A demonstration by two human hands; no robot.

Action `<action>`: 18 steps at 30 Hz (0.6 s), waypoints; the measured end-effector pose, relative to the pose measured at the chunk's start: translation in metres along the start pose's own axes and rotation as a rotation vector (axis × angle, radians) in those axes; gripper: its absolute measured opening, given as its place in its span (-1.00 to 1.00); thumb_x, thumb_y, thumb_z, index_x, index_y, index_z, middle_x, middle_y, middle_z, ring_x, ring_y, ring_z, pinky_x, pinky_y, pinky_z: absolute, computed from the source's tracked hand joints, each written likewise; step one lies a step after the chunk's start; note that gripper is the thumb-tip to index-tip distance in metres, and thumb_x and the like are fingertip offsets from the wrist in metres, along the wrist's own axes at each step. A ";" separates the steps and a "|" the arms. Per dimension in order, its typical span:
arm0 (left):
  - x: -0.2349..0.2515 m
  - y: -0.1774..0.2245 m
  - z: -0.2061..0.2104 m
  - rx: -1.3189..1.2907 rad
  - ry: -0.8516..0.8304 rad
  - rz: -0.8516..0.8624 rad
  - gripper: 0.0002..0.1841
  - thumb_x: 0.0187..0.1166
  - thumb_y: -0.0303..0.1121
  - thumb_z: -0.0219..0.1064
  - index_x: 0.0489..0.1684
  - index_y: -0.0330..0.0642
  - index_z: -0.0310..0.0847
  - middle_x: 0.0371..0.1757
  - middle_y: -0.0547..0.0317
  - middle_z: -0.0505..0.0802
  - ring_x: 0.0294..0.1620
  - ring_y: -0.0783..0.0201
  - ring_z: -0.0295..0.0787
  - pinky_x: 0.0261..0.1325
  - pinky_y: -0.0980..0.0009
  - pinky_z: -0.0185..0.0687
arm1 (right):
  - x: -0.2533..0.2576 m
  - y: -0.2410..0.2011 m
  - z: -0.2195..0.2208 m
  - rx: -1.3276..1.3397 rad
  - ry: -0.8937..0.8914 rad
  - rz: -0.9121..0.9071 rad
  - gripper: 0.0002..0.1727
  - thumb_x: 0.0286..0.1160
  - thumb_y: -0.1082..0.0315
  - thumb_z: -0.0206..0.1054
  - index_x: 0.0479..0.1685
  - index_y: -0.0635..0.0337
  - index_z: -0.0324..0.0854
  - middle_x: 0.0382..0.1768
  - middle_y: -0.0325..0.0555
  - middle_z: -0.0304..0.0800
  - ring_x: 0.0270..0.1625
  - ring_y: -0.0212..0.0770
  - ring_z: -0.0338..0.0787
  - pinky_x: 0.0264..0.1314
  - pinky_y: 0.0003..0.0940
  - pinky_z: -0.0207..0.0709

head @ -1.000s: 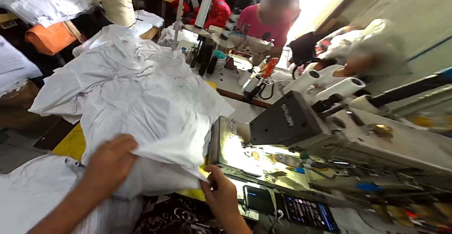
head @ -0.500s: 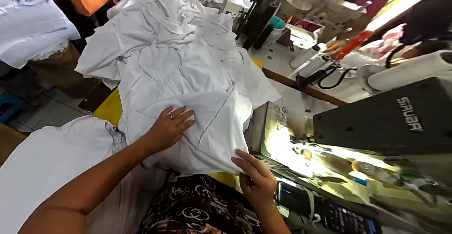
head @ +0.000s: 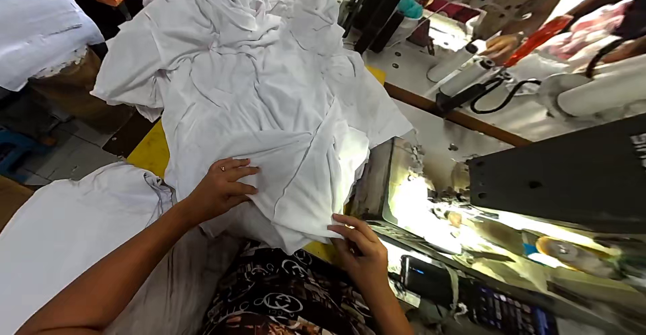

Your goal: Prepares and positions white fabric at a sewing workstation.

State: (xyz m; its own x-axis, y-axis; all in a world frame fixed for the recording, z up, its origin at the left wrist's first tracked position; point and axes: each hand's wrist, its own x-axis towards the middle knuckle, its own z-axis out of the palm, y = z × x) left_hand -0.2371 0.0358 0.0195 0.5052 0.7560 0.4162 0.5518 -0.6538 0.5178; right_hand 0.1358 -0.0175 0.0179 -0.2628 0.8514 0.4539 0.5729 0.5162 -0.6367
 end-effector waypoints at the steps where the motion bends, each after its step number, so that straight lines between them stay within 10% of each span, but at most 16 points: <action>1: 0.001 0.002 0.001 -0.037 0.039 -0.022 -0.71 0.69 -0.07 0.30 -0.15 0.06 0.94 0.37 0.16 0.83 0.67 0.06 0.48 0.73 -0.16 0.15 | 0.001 -0.001 0.000 0.028 0.009 0.019 -0.84 0.46 0.31 0.43 -0.22 0.18 0.88 0.13 -0.01 0.84 -0.03 -0.51 0.77 0.00 -0.73 0.62; 12: 0.014 0.007 0.012 0.138 0.190 -0.080 -0.58 0.71 -0.06 0.27 -0.55 -0.14 0.69 -0.10 0.10 0.86 0.29 0.11 0.70 0.46 0.02 0.38 | 0.017 -0.003 0.020 -0.312 0.125 -0.059 -0.73 0.49 0.23 0.41 -0.47 0.23 0.75 -0.17 0.05 0.81 -0.20 -0.23 0.80 -0.21 -0.48 0.67; 15: 0.016 0.006 0.012 0.213 0.161 -0.015 -0.66 0.70 -0.09 0.29 -0.43 -0.10 0.74 -0.09 0.11 0.85 0.25 0.09 0.71 0.42 0.00 0.41 | 0.024 -0.007 0.016 -0.416 0.035 -0.222 -0.80 0.44 0.29 0.38 -0.08 0.12 0.83 -0.11 0.14 0.83 -0.22 -0.01 0.85 -0.28 -0.25 0.72; 18: 0.008 0.003 0.010 0.144 0.095 0.053 -0.78 0.66 -0.28 0.26 -0.06 0.08 0.90 0.20 0.07 0.84 0.42 0.06 0.64 0.53 -0.07 0.36 | 0.034 -0.018 0.017 -0.401 -0.185 -0.334 -0.45 0.43 0.47 0.33 0.46 -0.13 0.70 -0.09 0.13 0.77 -0.29 0.02 0.80 -0.37 -0.19 0.67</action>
State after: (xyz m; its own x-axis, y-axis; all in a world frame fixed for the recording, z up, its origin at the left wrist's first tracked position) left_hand -0.2242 0.0397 0.0173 0.4747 0.7156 0.5124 0.6187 -0.6854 0.3841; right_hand 0.1036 0.0040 0.0344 -0.5922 0.6685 0.4498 0.6766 0.7158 -0.1730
